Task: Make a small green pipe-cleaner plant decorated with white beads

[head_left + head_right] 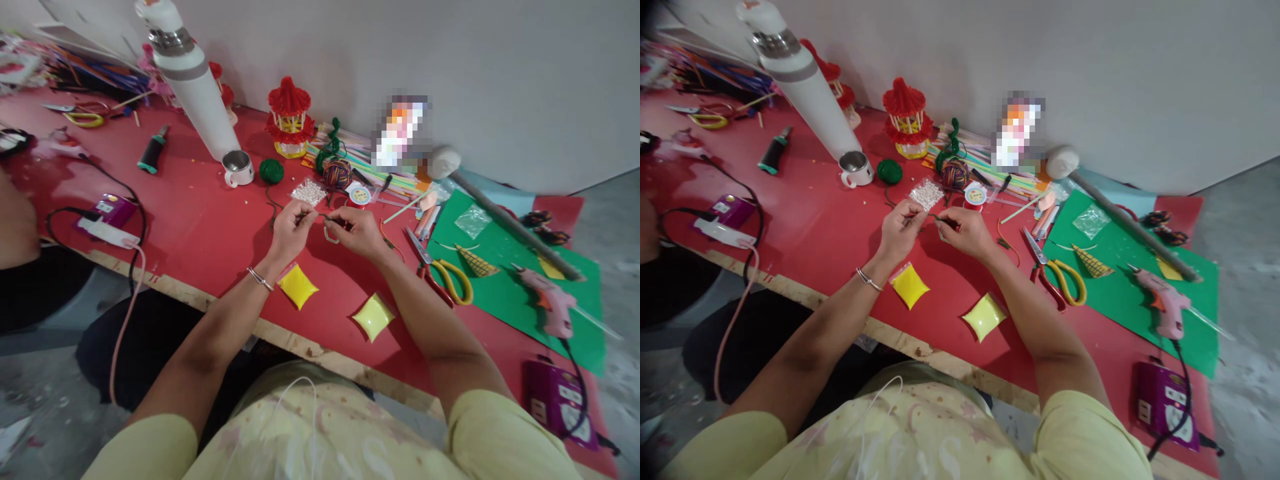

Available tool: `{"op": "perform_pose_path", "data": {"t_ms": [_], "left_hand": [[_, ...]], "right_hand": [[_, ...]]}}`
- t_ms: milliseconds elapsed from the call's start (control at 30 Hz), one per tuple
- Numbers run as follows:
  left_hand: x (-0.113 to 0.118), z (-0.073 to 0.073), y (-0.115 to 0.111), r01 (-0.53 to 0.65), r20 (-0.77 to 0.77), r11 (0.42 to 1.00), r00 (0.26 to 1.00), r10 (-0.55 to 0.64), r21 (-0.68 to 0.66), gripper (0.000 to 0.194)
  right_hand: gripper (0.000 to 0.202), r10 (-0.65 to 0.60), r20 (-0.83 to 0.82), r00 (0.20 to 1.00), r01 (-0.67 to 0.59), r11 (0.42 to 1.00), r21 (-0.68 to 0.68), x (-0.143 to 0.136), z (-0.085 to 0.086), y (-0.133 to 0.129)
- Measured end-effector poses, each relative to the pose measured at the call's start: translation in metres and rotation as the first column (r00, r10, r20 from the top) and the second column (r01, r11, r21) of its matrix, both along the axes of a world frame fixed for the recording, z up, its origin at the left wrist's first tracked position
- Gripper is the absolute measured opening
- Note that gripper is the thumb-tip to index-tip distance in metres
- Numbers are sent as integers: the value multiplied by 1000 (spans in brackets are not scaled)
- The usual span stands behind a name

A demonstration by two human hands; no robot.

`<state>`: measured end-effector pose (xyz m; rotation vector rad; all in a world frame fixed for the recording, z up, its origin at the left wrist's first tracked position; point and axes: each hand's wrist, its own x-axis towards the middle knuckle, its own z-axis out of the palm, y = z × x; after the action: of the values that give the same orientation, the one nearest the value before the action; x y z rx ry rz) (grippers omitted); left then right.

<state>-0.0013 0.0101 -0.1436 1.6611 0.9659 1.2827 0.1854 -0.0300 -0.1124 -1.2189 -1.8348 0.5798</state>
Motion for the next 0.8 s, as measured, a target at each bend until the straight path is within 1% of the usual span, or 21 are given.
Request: {"op": "perform_pose_path", "data": {"t_ms": [133,200,267,333,400,433,500,533,567,633,700,733,800], "left_hand": [[-1,1,1,-17,44,996,999,21,-87,9],[0,1,0,16,51,992,999,-10,-123,10],[1,2,-3,84,52,986,996,-77,-145,11],[6,3,-10,177,100,967,982,-161,-184,15],[11,6,-17,294,230,917,944,-236,-268,24],[14,6,-20,367,306,870,913,-270,-328,28],[17,7,-23,452,461,791,852,-246,-413,36],[17,7,-23,476,518,765,827,-220,-435,38],[16,7,-23,482,555,757,809,-192,-441,38],[14,5,-20,464,599,768,790,-133,-442,37],[11,2,-17,463,615,764,781,-112,-448,36],[10,1,-16,462,615,763,781,-107,-453,35],[9,-2,-14,423,599,780,797,-78,-462,32]], "right_hand": [[23,-8,51,999,12,996,-92,9,7,0],[21,8,109,994,6,992,-127,17,14,1],[18,31,177,984,-7,991,-133,25,22,1],[16,56,237,970,-21,989,-145,32,28,2],[16,80,262,962,-34,984,-177,34,31,3],[16,85,256,963,-35,980,-195,35,31,4],[18,82,219,972,-30,973,-228,34,29,5],[19,78,199,977,-28,969,-245,32,27,6],[20,74,183,980,-24,965,-260,31,25,7],[22,77,161,984,-28,958,-285,28,21,10],[22,99,141,985,-52,950,-307,23,19,14],[22,117,130,985,-71,945,-319,21,18,16],[22,166,123,978,-116,933,-339,18,17,21]]}}
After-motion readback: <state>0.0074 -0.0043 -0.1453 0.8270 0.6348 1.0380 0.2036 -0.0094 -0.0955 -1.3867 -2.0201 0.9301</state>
